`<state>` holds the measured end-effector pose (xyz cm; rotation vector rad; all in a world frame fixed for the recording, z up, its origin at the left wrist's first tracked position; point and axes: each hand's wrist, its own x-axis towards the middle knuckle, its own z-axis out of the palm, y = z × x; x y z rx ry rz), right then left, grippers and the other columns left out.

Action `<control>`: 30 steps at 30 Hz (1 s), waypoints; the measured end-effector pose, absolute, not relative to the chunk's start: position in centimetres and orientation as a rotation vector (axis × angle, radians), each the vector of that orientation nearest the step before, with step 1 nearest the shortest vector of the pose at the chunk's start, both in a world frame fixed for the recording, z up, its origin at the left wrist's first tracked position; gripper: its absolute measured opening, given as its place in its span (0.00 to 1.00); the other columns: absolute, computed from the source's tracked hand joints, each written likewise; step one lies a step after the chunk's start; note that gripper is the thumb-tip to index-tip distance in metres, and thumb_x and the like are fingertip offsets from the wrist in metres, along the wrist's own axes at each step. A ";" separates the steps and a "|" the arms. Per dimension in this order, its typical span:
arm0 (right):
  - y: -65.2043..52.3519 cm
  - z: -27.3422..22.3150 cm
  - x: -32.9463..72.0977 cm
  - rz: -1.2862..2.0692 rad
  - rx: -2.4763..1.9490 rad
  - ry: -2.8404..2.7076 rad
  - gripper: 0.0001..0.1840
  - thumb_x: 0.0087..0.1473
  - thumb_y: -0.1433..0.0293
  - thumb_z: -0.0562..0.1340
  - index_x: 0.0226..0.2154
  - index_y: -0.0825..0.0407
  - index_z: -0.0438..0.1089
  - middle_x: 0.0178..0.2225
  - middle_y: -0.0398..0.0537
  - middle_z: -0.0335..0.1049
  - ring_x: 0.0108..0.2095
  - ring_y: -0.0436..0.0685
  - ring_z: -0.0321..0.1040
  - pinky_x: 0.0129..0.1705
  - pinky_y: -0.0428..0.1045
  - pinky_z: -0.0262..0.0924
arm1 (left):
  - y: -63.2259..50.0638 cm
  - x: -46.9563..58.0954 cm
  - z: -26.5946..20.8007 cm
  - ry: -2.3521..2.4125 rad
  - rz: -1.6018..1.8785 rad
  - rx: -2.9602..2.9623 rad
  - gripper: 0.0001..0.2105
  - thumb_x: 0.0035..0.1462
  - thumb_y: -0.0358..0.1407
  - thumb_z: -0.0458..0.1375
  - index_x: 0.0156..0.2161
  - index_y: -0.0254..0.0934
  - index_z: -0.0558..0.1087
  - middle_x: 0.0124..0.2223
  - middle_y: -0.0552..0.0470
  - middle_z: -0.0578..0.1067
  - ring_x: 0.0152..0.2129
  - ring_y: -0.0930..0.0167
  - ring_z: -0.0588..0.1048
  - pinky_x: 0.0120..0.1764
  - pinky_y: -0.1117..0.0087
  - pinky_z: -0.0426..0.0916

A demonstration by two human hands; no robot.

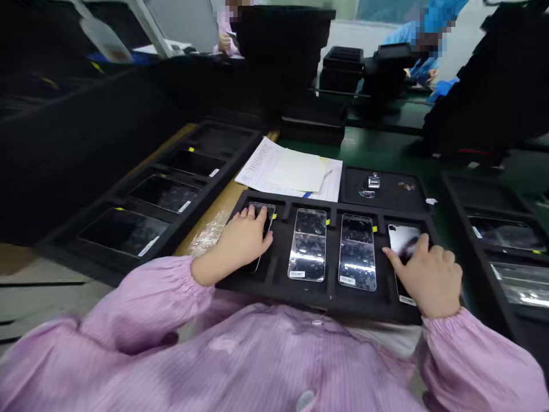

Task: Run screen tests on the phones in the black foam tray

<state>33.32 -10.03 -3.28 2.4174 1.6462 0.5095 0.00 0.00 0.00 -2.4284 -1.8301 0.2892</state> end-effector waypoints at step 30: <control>-5.9 -1.2 22.9 0.067 2.589 1.734 0.53 0.59 0.45 0.60 0.66 0.73 0.50 0.49 0.72 0.68 0.49 0.72 0.64 0.47 0.58 0.58 | -0.6 10.1 -2.0 -1.627 -0.041 -2.810 0.28 0.64 0.37 0.51 0.67 0.29 0.58 0.72 0.29 0.48 0.68 0.43 0.49 0.59 0.39 0.61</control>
